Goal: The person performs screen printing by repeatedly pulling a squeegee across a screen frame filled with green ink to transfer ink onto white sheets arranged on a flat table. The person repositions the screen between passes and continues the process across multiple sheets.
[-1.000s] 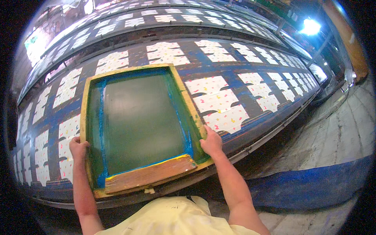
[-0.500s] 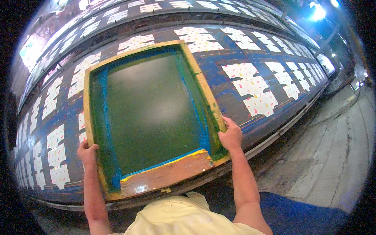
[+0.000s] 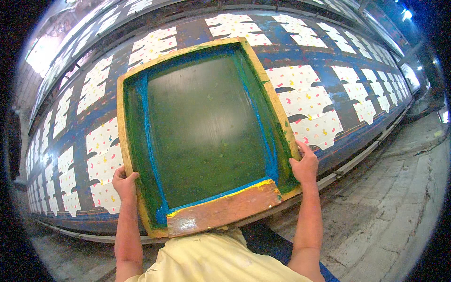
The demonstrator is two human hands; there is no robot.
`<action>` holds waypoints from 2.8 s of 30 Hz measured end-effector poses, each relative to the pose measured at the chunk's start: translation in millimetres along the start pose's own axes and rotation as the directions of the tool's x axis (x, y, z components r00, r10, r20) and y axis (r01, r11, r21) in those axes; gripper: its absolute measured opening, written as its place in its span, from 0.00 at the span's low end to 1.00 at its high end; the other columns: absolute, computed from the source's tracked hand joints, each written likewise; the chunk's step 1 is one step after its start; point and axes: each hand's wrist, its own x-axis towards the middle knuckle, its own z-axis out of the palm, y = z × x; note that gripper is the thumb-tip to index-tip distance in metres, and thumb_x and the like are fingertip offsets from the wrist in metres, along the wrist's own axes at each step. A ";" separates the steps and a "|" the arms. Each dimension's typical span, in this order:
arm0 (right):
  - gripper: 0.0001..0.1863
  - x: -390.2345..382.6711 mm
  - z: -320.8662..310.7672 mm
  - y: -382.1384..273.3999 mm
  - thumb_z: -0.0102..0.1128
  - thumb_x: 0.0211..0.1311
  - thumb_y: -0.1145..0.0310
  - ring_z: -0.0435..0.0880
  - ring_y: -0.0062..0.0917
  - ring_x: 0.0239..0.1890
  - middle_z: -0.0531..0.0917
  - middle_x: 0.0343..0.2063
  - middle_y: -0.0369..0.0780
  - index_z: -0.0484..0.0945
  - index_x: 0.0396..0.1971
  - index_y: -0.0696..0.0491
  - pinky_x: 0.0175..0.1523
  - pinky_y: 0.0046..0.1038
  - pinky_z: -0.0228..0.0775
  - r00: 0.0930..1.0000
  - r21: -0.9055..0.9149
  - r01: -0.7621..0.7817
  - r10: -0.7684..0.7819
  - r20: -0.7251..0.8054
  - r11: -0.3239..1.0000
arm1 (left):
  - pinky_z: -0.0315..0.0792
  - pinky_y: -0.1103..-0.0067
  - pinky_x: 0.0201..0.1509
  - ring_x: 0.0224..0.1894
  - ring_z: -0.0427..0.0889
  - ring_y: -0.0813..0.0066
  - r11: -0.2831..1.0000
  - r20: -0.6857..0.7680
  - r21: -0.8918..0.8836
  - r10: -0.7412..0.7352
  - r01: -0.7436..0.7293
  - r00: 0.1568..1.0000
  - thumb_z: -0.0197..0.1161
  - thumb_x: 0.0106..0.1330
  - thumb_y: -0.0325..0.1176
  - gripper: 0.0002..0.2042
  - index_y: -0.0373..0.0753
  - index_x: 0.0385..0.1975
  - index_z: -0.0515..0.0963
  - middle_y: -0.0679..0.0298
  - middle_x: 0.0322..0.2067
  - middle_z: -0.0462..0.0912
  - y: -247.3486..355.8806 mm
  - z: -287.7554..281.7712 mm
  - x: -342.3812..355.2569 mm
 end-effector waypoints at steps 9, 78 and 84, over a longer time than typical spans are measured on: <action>0.37 -0.9 -9.4 -2.3 0.79 0.55 0.77 0.89 0.47 0.63 0.89 0.60 0.51 0.82 0.69 0.52 0.68 0.45 0.81 0.990 -0.085 0.136 -0.134 0.033 0.987 | 0.83 0.76 0.51 0.41 0.90 0.73 0.997 -0.009 0.076 -0.012 0.013 1.000 0.76 0.55 0.15 0.21 0.29 0.51 0.84 0.60 0.43 0.91 -0.1 6.5 -2.7; 0.18 298.2 276.1 -359.9 0.65 0.64 0.75 0.92 0.46 0.55 0.92 0.48 0.46 0.90 0.53 0.45 0.58 0.50 0.86 0.495 -0.278 0.865 -0.801 0.337 0.417 | 0.80 0.59 0.59 0.53 0.86 0.45 0.760 0.018 0.543 0.416 -0.358 0.909 0.81 0.60 0.30 0.29 0.30 0.62 0.83 0.47 0.48 0.88 2.9 24.5 18.3; 0.15 315.0 272.7 -374.7 0.67 0.61 0.70 0.92 0.50 0.53 0.93 0.47 0.49 0.91 0.48 0.48 0.58 0.51 0.86 0.481 -0.302 0.876 -0.703 0.523 0.375 | 0.80 0.57 0.59 0.53 0.86 0.44 0.734 0.033 0.576 0.419 -0.360 0.907 0.81 0.61 0.31 0.28 0.30 0.61 0.82 0.46 0.49 0.88 3.8 26.5 21.1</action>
